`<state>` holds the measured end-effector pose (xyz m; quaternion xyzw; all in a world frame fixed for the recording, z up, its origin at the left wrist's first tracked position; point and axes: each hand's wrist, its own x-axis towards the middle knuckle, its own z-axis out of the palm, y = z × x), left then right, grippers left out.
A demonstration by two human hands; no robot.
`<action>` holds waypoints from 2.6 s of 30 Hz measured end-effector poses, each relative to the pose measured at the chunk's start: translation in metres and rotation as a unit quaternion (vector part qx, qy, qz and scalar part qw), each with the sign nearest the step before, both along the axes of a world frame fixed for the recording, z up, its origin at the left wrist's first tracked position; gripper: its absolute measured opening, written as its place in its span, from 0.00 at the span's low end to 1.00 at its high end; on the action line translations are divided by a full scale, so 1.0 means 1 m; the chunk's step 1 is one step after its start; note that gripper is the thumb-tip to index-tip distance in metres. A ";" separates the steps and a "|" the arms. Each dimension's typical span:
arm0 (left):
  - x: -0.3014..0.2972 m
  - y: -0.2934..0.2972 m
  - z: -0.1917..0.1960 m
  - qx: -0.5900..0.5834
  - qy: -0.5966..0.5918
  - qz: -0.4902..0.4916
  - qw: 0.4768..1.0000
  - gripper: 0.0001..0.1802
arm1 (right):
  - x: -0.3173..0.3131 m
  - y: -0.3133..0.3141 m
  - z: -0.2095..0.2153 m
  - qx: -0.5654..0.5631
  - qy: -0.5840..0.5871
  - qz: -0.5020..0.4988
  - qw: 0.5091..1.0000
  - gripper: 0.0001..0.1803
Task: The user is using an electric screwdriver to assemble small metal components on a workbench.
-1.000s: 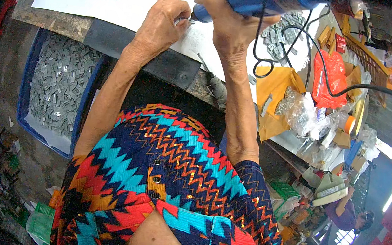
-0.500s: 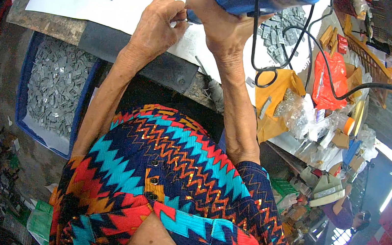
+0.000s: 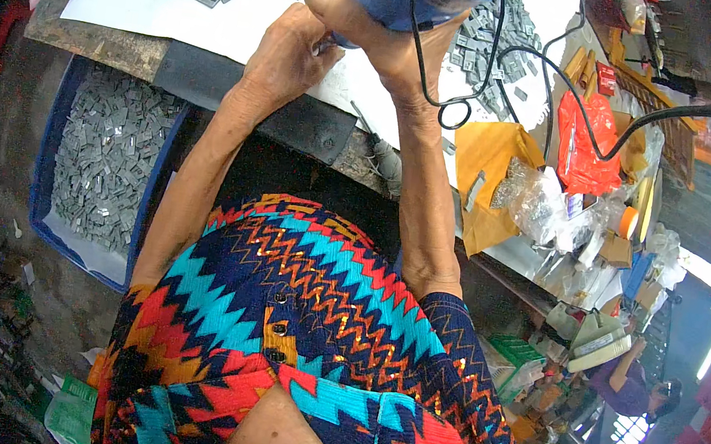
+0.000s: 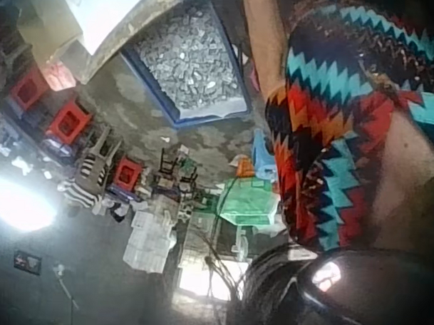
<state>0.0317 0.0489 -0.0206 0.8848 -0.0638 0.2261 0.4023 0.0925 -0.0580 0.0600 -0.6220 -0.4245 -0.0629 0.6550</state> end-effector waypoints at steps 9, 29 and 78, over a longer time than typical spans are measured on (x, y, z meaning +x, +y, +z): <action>-0.002 0.005 -0.005 0.009 -0.010 -0.018 1.000 0.07 | -0.014 -0.024 0.030 0.136 0.066 0.043 0.988 0.08; -0.034 0.018 0.032 -0.113 0.022 -0.009 0.993 0.09 | -0.018 -0.040 -0.004 0.180 0.103 -0.130 0.970 0.06; -0.049 -0.020 0.031 -0.312 0.126 -0.064 0.939 0.07 | -0.058 -0.069 0.028 0.367 0.299 -0.053 0.879 0.07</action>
